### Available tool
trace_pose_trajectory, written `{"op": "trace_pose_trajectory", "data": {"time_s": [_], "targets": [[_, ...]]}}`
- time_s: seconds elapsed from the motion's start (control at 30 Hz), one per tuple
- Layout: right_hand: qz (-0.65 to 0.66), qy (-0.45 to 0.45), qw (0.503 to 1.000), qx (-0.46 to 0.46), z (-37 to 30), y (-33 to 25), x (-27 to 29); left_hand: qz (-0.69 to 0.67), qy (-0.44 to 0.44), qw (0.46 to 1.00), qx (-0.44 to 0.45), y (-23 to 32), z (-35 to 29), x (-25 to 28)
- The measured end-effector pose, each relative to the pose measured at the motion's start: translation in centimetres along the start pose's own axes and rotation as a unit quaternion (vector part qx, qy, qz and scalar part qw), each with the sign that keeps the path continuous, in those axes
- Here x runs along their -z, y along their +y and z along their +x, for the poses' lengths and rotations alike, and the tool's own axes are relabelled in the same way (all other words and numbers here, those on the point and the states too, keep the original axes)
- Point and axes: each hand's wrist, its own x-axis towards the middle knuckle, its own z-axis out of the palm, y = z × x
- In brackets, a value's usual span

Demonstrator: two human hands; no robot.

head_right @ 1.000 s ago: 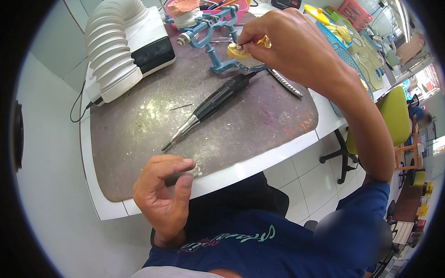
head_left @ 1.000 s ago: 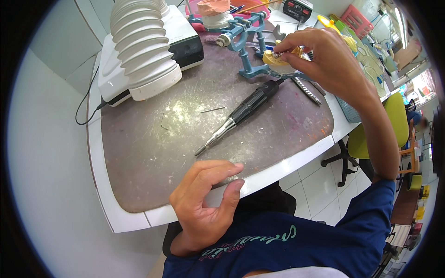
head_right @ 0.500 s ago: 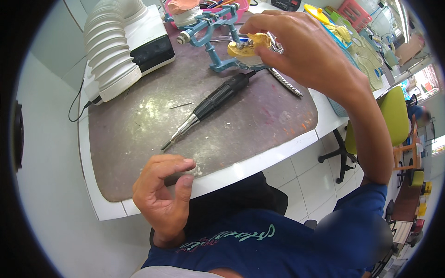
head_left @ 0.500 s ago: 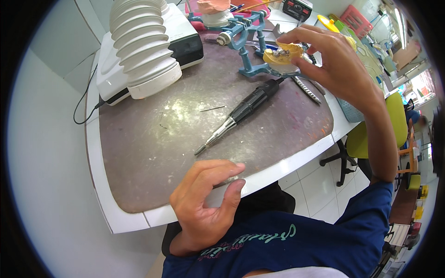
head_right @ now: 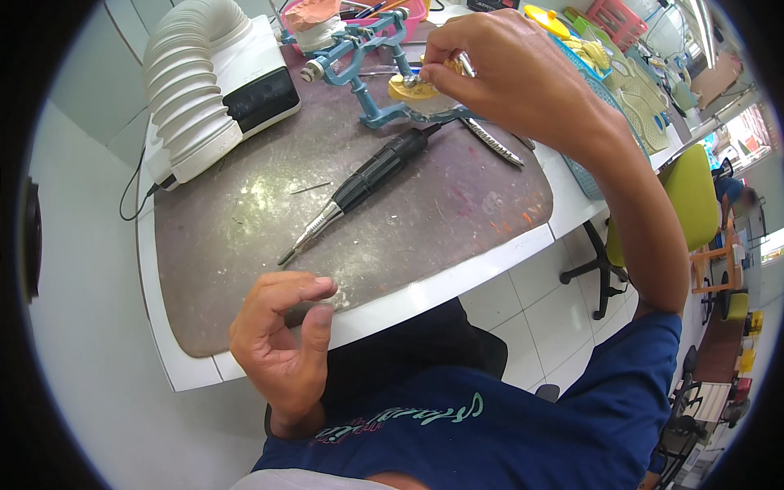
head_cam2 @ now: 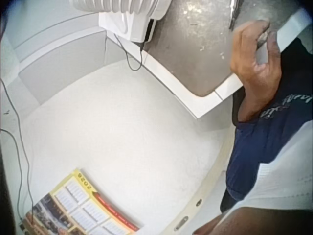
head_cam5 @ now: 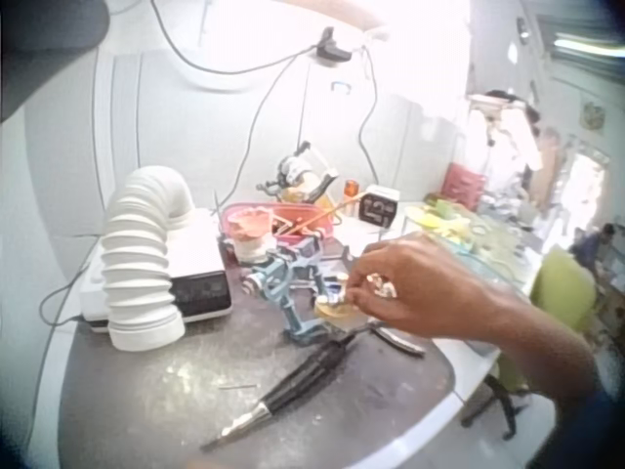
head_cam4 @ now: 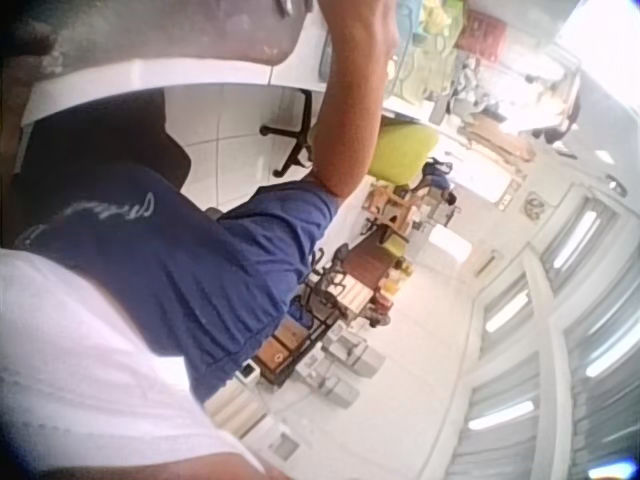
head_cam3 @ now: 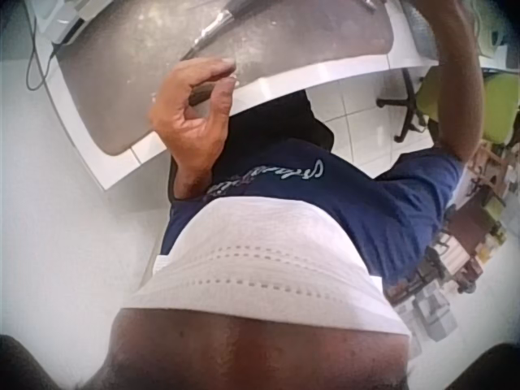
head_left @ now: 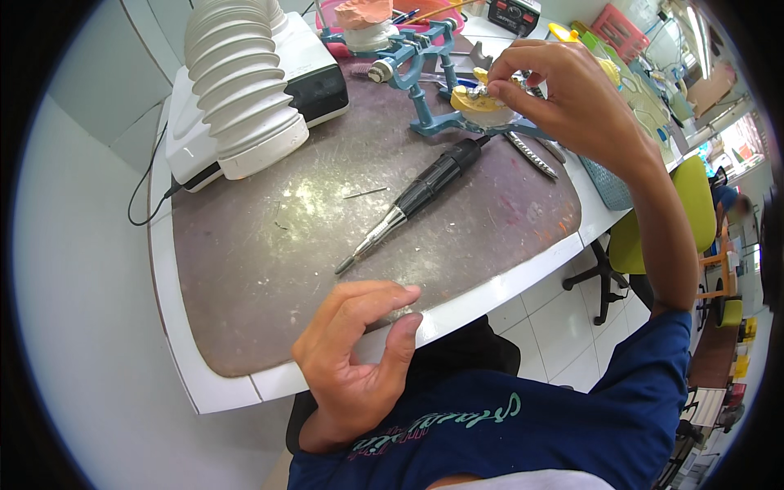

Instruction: The person uses a rotary grinding tool to smooth and shape a small metal component held in the left hand. The work is performed under a magnifying lamp on a cluttered workbench. After grinding, the person places the component into a basket and picks up another small metal piece to continue the process.

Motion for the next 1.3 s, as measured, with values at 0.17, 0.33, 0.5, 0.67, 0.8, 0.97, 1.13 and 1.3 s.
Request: {"op": "trace_pose_trajectory", "data": {"time_s": [0.17,0.33,0.5,0.67,0.8,0.97,1.13,1.3], "targets": [[-0.017,-0.019,1.000,0.001,0.1,-0.3,0.4,0.016,0.009,1.000,-0.023,-0.3,0.1,0.1],[0.000,0.028,1.000,0.012,-0.1,0.1,0.1,0.017,0.008,1.000,-0.023,-0.3,0.1,0.1],[-0.011,0.044,0.999,0.025,-1.0,-0.1,-0.4,0.022,0.008,0.999,-0.026,-0.4,0.1,0.1],[-0.077,0.080,0.992,0.054,-1.8,-0.4,-0.5,0.014,0.003,1.000,-0.012,-0.1,0.1,0.1],[-0.063,0.200,0.975,0.073,-2.9,-1.2,1.1,0.011,0.002,1.000,-0.004,0.1,0.1,0.1],[0.028,0.209,0.975,0.068,-7.3,-2.0,0.4,0.017,-0.005,1.000,-0.008,0.2,0.0,-0.1],[0.163,0.123,0.978,0.040,-10.7,-4.0,-3.6,0.000,0.043,0.999,-0.007,-0.8,-0.6,-0.3],[0.178,0.091,0.978,0.065,-10.7,-4.2,-5.9,0.100,0.000,0.994,-0.040,0.4,-0.6,0.7]]}}
